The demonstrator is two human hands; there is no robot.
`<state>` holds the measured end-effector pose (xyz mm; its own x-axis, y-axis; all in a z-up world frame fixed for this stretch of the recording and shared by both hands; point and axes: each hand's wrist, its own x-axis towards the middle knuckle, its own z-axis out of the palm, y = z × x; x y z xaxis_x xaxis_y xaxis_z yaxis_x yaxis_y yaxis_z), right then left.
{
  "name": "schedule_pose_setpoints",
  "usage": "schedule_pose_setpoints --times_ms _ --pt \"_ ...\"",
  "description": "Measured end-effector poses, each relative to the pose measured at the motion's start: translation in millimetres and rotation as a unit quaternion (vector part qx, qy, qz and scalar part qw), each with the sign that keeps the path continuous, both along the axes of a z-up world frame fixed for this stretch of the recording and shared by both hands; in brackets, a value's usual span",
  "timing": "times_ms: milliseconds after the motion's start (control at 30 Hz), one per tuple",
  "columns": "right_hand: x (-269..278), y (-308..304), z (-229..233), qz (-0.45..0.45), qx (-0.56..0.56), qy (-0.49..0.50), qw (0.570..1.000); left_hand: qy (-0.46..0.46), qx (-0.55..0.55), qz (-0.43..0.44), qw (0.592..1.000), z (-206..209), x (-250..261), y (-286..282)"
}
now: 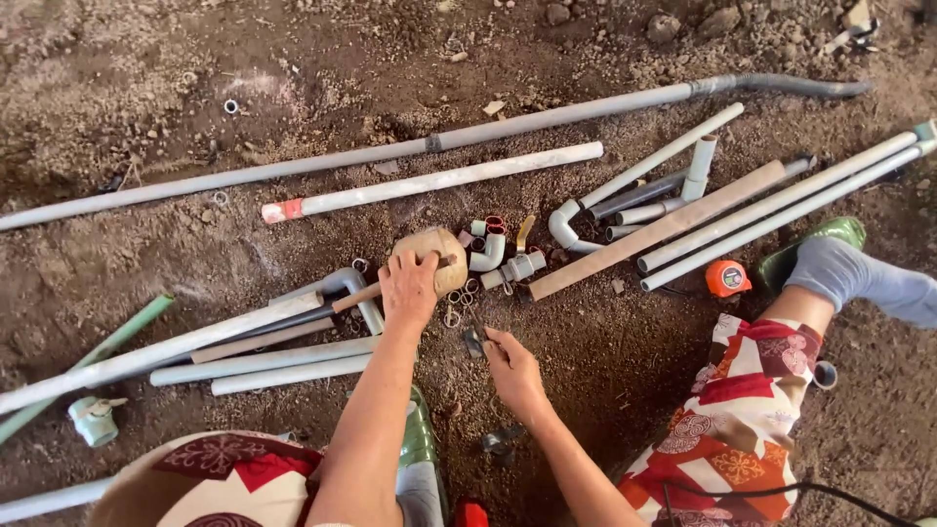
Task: The person sits on the ground and uses a hacksaw blade to cut a PVC pipe among various plumbing supplies.
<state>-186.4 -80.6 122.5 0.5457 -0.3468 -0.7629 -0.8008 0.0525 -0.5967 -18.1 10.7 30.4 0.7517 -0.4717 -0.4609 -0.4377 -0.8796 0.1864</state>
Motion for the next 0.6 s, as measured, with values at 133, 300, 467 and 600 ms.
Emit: schedule_pose_setpoints --times_ms 133,300,467,600 --pt "3 0 2 -0.017 -0.002 -0.002 1.0 0.031 0.0 0.051 0.998 37 0 -14" --pt "6 -3 7 -0.028 0.008 -0.021 0.999 0.105 0.079 0.066 0.989 11 8 -23" --pt "10 -1 8 -0.025 -0.002 -0.012 1.0 0.114 0.069 0.073 0.988 20 10 -26" --pt "22 -4 21 -0.028 -0.006 0.007 1.0 0.102 0.041 0.07 0.991 27 11 -26"
